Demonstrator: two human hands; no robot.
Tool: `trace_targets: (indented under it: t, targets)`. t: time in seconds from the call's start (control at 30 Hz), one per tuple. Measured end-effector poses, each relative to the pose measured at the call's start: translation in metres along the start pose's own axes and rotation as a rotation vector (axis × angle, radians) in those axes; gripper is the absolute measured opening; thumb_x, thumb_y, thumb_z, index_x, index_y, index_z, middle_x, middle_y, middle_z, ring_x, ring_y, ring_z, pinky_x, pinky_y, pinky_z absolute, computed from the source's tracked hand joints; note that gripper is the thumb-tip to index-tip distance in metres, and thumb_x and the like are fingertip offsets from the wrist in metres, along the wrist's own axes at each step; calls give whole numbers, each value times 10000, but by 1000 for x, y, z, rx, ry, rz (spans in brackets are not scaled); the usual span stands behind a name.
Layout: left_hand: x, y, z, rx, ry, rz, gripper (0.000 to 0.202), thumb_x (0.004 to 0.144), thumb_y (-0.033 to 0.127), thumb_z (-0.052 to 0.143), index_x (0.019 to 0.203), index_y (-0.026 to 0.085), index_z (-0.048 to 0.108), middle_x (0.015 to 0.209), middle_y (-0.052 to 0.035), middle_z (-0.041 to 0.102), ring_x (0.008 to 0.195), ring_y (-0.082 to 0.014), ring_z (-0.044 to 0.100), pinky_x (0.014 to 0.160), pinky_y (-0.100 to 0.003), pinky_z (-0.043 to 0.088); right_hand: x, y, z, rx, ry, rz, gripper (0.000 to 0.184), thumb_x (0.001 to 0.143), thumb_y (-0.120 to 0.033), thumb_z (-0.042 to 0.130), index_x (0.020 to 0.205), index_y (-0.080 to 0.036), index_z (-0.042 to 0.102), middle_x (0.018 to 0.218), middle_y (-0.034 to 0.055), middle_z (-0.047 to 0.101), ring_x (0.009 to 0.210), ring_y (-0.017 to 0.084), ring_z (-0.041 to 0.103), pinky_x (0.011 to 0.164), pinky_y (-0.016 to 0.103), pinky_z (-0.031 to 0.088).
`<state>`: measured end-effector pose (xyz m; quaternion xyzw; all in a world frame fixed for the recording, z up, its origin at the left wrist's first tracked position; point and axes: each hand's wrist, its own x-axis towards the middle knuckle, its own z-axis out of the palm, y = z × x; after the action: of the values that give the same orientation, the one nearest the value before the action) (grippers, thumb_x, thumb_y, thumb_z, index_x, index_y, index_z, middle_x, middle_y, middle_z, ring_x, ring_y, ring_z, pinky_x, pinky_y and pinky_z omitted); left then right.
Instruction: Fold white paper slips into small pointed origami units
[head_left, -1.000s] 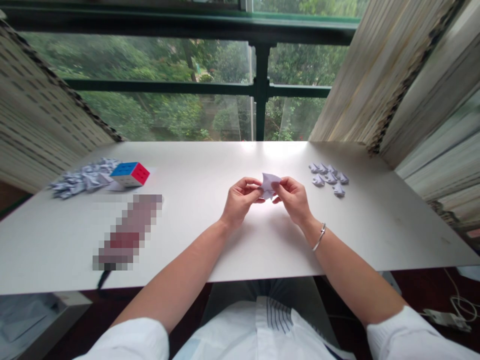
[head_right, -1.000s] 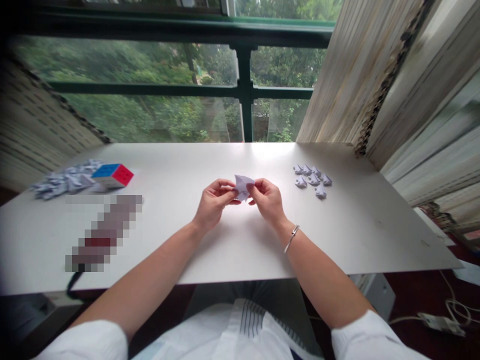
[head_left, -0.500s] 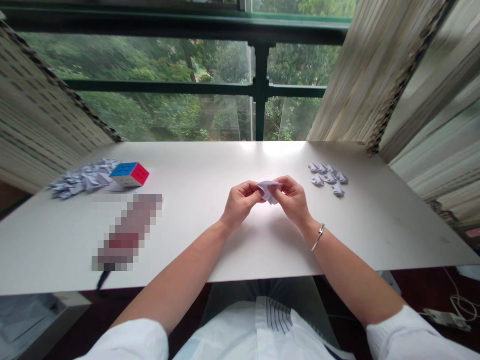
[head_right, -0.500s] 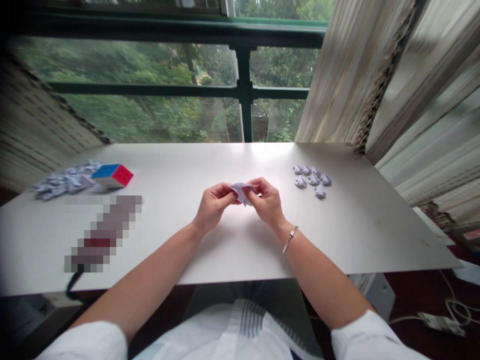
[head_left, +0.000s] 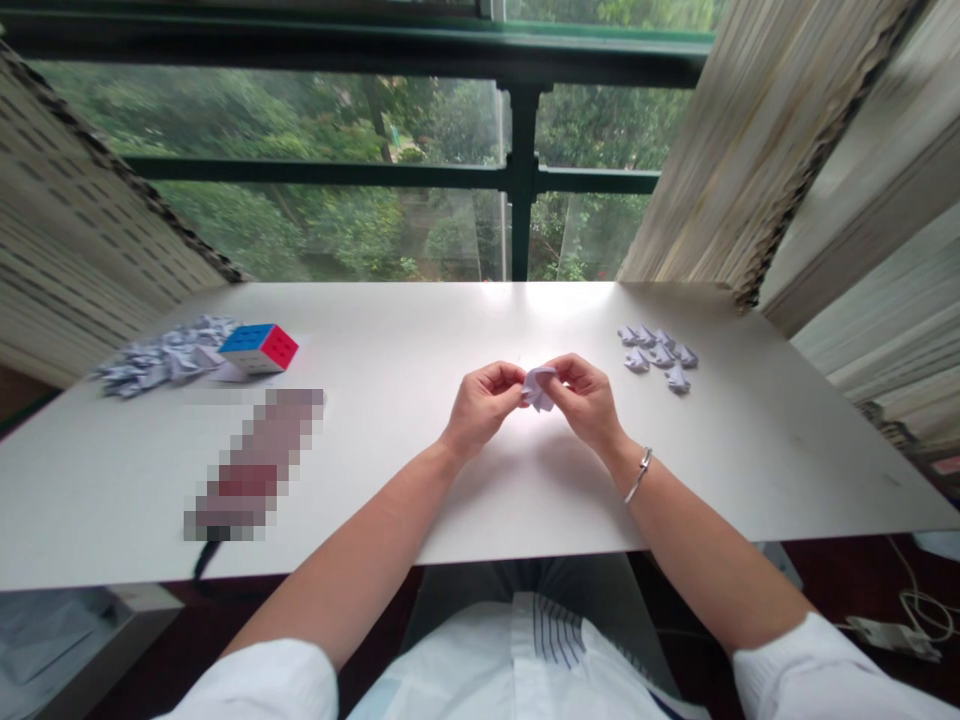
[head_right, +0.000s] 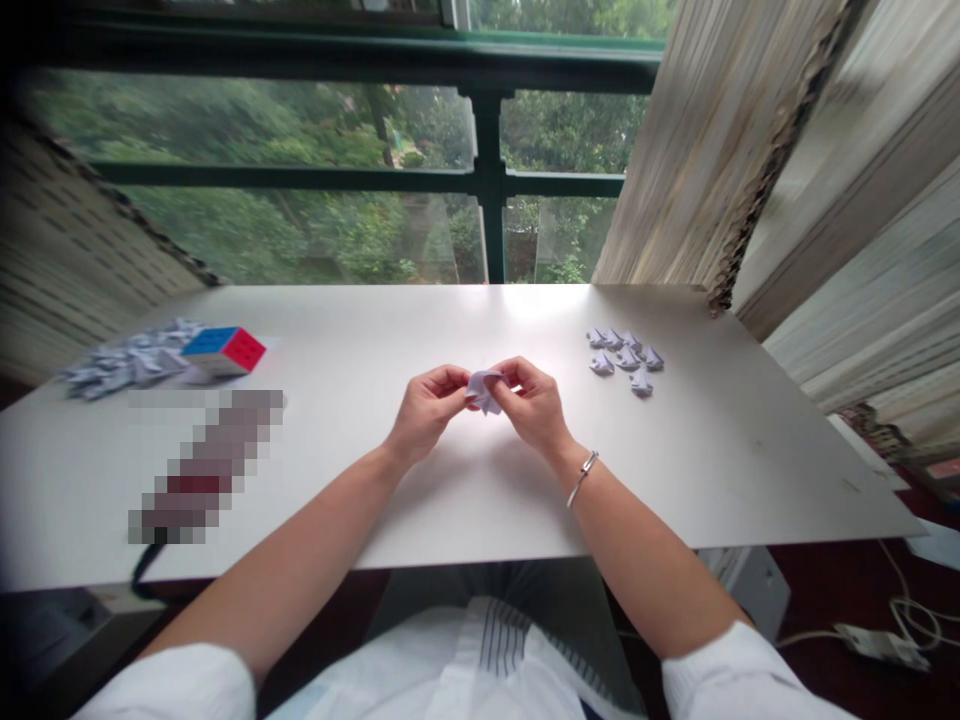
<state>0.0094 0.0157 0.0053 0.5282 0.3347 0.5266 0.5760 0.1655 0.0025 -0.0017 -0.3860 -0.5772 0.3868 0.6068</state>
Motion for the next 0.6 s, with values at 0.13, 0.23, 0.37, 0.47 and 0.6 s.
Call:
trace_targets:
  t: [0.13, 0.23, 0.37, 0.47, 0.6]
  targets:
    - [-1, 0, -2, -58, -34, -15, 177, 705, 277, 782, 754, 135, 690, 669, -8, 672, 623, -117, 628, 652, -253, 536, 0, 2, -1, -12, -17, -5, 268, 806, -460, 731, 820, -198, 677, 718, 11, 660, 628, 134, 600, 560, 263, 501]
    - [-1, 1, -3, -127, -74, -85, 285, 786, 405, 727, 733, 128, 692, 672, -26, 671, 645, -132, 643, 677, -273, 553, 1, 5, -3, -83, -5, -73, 203, 809, -413, 738, 821, -213, 715, 795, 28, 666, 714, 150, 620, 580, 266, 501]
    - [-1, 2, -4, -128, -99, -165, 346, 763, 455, 764, 719, 119, 692, 682, -31, 667, 658, -124, 633, 688, -267, 555, 2, 4, -6, -133, -22, -184, 88, 805, -314, 748, 853, -240, 750, 879, 38, 645, 798, 159, 623, 589, 262, 487]
    - [0, 2, -4, -120, -84, -148, 337, 731, 439, 800, 702, 125, 681, 673, -21, 663, 654, -118, 627, 684, -262, 550, 3, 3, -7, -161, -24, -192, 75, 823, -292, 725, 873, -245, 754, 886, 37, 642, 788, 149, 620, 552, 245, 468]
    - [0, 0, -4, -74, -69, -78, 322, 727, 431, 806, 747, 129, 695, 713, -27, 687, 668, -125, 639, 701, -274, 547, 1, 3, -6, -159, -36, -146, 134, 849, -336, 696, 915, -229, 742, 877, 35, 678, 741, 145, 642, 583, 263, 520]
